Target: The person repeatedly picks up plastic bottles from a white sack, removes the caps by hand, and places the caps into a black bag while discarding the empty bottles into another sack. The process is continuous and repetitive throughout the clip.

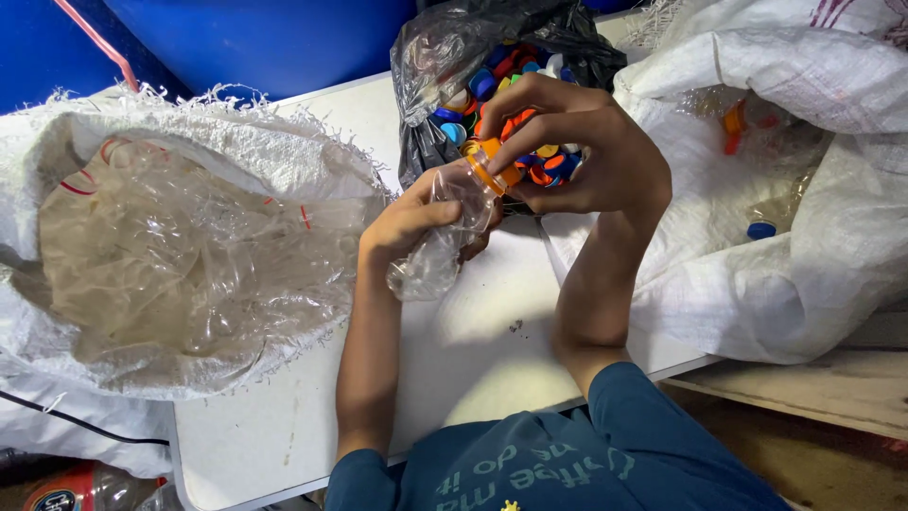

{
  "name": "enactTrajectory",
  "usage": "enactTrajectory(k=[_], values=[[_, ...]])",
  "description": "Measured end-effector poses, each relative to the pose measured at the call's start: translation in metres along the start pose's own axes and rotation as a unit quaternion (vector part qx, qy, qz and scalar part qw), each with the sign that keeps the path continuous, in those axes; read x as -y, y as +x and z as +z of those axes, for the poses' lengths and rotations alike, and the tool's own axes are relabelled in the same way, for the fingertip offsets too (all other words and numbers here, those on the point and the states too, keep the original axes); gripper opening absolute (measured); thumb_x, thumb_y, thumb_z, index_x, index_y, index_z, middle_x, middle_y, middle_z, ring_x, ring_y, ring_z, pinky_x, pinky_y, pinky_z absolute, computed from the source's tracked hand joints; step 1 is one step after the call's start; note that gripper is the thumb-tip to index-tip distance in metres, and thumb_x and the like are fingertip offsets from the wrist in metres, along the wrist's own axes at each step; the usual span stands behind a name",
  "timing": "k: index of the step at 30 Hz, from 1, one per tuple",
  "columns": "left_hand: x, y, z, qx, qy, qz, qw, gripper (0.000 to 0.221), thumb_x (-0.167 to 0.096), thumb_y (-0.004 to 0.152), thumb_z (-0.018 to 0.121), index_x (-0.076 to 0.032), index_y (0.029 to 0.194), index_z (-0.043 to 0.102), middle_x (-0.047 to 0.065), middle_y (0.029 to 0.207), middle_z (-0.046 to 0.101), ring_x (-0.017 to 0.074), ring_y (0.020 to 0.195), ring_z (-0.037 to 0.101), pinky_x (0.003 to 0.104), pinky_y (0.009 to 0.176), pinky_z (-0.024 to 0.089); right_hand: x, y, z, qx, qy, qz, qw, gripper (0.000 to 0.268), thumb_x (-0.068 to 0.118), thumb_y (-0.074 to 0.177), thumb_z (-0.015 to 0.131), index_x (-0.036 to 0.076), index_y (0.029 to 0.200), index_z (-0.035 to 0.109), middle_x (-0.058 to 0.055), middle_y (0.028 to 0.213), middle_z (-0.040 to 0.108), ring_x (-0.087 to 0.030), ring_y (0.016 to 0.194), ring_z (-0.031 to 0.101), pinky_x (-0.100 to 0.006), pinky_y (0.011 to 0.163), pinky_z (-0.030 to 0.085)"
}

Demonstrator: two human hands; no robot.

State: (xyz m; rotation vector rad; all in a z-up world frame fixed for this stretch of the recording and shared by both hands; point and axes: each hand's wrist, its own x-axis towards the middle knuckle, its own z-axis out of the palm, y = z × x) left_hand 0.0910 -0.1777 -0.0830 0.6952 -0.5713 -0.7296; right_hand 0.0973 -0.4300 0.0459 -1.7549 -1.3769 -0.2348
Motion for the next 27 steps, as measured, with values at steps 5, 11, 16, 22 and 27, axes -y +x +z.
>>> enactTrajectory(k=[5, 11, 16, 22, 27], values=[[-0.037, 0.009, 0.058, -0.046, 0.476, -0.069, 0.876, 0.07, -0.034, 0.085, 0.087, 0.0, 0.138, 0.056, 0.015, 0.103, 0.07, 0.0216, 0.088, 0.069, 0.035, 0.081, 0.057, 0.001, -0.013, -0.008, -0.005, -0.016, 0.019, 1.0, 0.04, 0.004, 0.078, 0.086, 0.007, 0.115, 0.071, -0.012, 0.13, 0.061, -0.028, 0.122, 0.064, -0.038, 0.106, 0.055], [0.063, 0.019, 0.005, 0.027, 0.756, -0.097, 0.647, 0.044, -0.015, 0.071, 0.082, 0.0, 0.111, 0.07, 0.02, 0.105, 0.072, 0.0342, 0.097, 0.07, 0.042, 0.08, 0.057, -0.017, -0.032, -0.008, -0.108, -0.028, 0.156, 0.981, 0.032, 0.002, 0.093, 0.08, 0.001, 0.121, 0.067, -0.009, 0.13, 0.063, -0.018, 0.117, 0.068, -0.03, 0.102, 0.06], [0.119, 0.032, -0.031, -0.072, 0.814, -0.241, 0.523, 0.014, -0.008, 0.087, 0.062, -0.005, 0.093, 0.073, 0.018, 0.101, 0.072, 0.0365, 0.095, 0.072, 0.046, 0.078, 0.059, -0.029, -0.031, -0.007, -0.121, -0.07, 0.181, 0.973, 0.032, -0.002, 0.094, 0.081, 0.0, 0.123, 0.068, -0.009, 0.13, 0.063, -0.018, 0.118, 0.068, -0.028, 0.097, 0.062], [0.054, 0.036, 0.012, -0.073, 0.792, -0.152, 0.587, 0.017, -0.013, 0.084, 0.068, -0.004, 0.099, 0.068, 0.017, 0.097, 0.071, 0.039, 0.093, 0.07, 0.051, 0.076, 0.056, -0.049, -0.024, -0.004, -0.104, -0.119, 0.223, 0.962, 0.035, 0.001, 0.094, 0.084, 0.003, 0.125, 0.067, -0.007, 0.129, 0.067, -0.018, 0.116, 0.069, -0.032, 0.099, 0.061], [0.024, 0.073, 0.026, -0.16, 0.749, 0.051, 0.641, 0.048, -0.01, 0.084, 0.078, -0.002, 0.127, 0.057, 0.018, 0.128, 0.063, 0.0383, 0.12, 0.06, 0.047, 0.097, 0.052, -0.066, -0.029, 0.005, -0.098, -0.161, 0.261, 0.947, 0.037, 0.006, 0.093, 0.086, 0.004, 0.125, 0.067, -0.007, 0.12, 0.07, -0.02, 0.109, 0.069, -0.034, 0.091, 0.059]])
